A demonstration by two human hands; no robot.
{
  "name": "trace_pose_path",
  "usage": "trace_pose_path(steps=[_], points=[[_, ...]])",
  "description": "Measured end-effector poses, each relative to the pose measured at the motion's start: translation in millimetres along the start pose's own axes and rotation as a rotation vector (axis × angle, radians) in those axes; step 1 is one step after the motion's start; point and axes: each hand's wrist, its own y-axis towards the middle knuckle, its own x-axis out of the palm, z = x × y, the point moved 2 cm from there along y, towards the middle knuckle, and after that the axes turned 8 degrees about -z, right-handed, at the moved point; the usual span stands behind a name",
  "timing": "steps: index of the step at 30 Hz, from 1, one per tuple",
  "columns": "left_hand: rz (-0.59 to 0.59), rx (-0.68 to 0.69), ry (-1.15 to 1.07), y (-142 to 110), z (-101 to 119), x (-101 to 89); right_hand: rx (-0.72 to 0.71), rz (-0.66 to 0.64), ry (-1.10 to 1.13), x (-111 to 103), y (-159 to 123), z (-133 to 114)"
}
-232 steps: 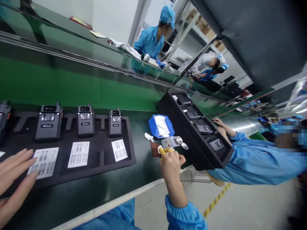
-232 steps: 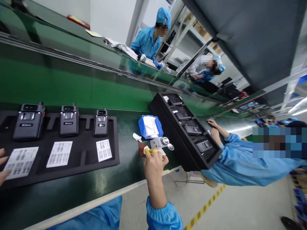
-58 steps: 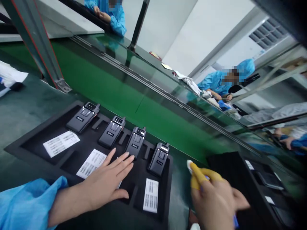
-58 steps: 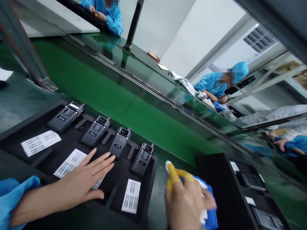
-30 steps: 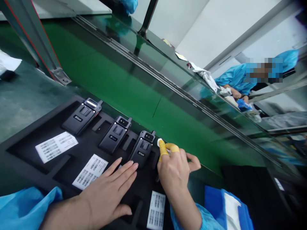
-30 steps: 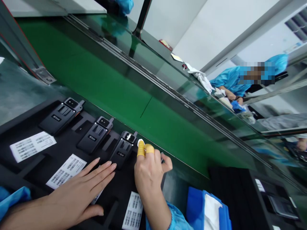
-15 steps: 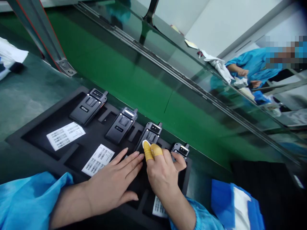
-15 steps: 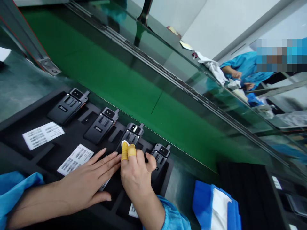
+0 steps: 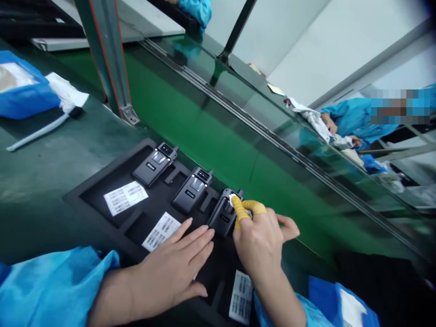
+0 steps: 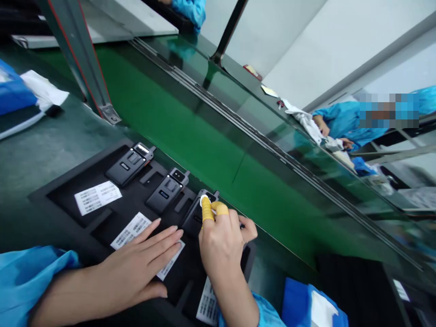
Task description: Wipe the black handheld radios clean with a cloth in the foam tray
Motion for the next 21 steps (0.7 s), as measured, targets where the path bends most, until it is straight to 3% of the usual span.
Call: trace_pose_path(steps=[6,11,16,21], points=[[-0.008,-0.147,0.074,-31,-39,-0.4,-0.078,0.01,0.02,24,51,-15],[-0.052,-0.166,0.036,-32,-49,7.9,-0.166,-0.021,0.037,39,75,-35],[-0.086,-0.166,0.06,-31,-48,8.0,-0.204,0.003,0.005,39,74,-42],[-0.029,-0.155,0.072,-32,-48,7.8,-0.144,-0.021,-0.015,40,56,-26]])
